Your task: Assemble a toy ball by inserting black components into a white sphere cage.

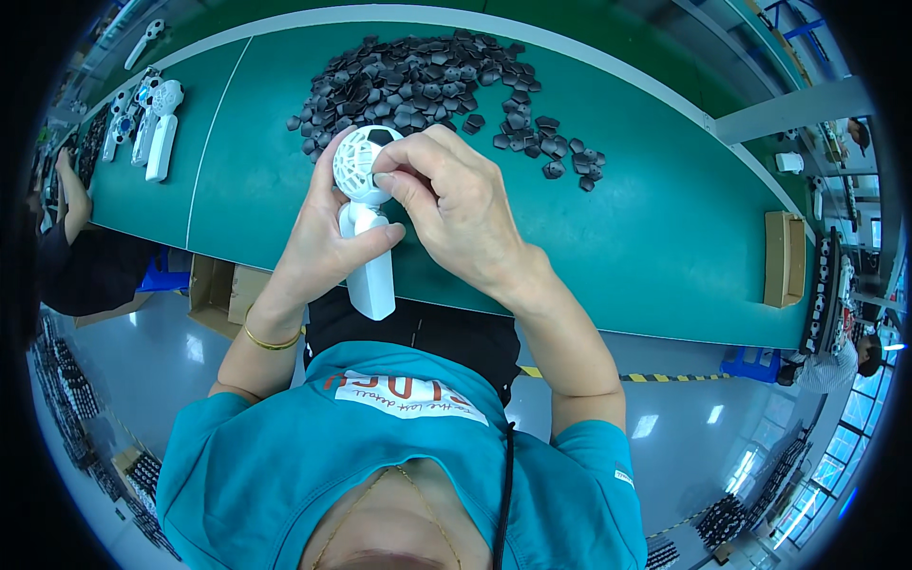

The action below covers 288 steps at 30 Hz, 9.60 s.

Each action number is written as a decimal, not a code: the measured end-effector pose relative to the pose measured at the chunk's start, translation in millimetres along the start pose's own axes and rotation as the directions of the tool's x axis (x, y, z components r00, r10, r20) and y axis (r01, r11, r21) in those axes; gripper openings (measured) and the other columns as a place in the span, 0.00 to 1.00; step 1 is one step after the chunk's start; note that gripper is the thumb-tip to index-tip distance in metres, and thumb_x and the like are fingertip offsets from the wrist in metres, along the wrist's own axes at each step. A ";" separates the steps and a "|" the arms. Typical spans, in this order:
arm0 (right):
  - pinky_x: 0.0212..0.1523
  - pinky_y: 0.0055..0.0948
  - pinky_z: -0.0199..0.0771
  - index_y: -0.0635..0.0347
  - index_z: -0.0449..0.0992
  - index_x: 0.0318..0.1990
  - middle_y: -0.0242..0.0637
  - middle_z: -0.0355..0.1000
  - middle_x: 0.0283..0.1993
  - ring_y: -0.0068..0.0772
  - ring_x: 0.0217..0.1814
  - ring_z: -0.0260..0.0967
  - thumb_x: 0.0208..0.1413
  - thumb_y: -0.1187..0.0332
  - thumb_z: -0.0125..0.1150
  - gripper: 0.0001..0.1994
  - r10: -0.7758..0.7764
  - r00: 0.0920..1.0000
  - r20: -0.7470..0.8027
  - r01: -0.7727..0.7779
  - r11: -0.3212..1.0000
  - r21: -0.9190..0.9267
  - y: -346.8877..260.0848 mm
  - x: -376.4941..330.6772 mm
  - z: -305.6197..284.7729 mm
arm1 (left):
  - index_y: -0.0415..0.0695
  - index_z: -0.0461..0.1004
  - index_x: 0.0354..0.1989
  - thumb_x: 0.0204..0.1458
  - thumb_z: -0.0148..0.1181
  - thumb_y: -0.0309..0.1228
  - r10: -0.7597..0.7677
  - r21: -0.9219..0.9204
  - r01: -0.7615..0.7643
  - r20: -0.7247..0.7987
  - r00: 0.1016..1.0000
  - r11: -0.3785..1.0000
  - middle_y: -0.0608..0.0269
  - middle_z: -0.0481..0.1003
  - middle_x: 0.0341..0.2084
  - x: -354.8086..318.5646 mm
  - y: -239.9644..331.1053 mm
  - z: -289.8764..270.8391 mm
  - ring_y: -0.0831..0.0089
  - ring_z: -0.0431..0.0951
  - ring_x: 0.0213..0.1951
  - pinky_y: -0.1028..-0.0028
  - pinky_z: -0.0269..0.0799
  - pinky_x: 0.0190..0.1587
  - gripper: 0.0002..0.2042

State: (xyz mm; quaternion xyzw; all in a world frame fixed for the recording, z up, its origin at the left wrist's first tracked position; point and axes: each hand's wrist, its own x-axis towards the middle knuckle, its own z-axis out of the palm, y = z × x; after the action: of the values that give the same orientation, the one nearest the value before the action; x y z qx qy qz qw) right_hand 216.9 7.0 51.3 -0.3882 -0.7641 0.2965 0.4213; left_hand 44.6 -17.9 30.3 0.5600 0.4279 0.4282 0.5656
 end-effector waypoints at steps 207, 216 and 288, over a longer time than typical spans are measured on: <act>0.35 0.31 0.74 0.64 0.76 0.38 0.40 0.72 0.36 0.38 0.36 0.71 0.45 0.77 0.65 0.10 -0.096 0.977 -0.189 -0.058 0.737 -0.674 90.9 -60.9 -80.2 | 0.40 0.60 0.50 0.62 0.48 0.35 -0.054 -0.614 -0.023 -0.107 0.993 0.789 0.56 0.71 0.33 20.6 -25.8 5.0 0.66 0.78 0.36 0.69 0.80 0.35 0.14; 0.33 0.33 0.73 0.63 0.75 0.37 0.40 0.72 0.35 0.42 0.35 0.71 0.50 0.76 0.61 0.06 -0.069 0.992 -0.104 -0.023 0.717 -0.697 91.1 -48.8 -73.2 | 0.41 0.60 0.49 0.62 0.49 0.36 -0.067 -0.626 -0.035 -0.138 0.988 0.779 0.58 0.71 0.33 20.3 -22.3 7.0 0.67 0.78 0.37 0.70 0.79 0.36 0.14; 0.30 0.30 0.75 0.65 0.74 0.35 0.42 0.73 0.33 0.35 0.31 0.73 0.48 0.78 0.60 0.06 -0.004 0.992 0.126 0.080 0.797 -0.599 48.0 13.0 23.0 | 0.41 0.57 0.55 0.62 0.47 0.37 -0.115 -0.641 -0.248 -0.470 0.875 0.727 0.58 0.67 0.37 7.7 -17.1 -18.1 0.66 0.76 0.42 0.67 0.78 0.44 0.17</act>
State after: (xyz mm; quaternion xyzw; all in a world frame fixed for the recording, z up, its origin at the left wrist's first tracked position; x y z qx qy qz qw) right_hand 208.8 40.1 8.4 -0.4666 -0.8507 0.0512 0.2364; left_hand 29.3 -5.7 13.0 0.2035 0.3447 0.7004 0.5909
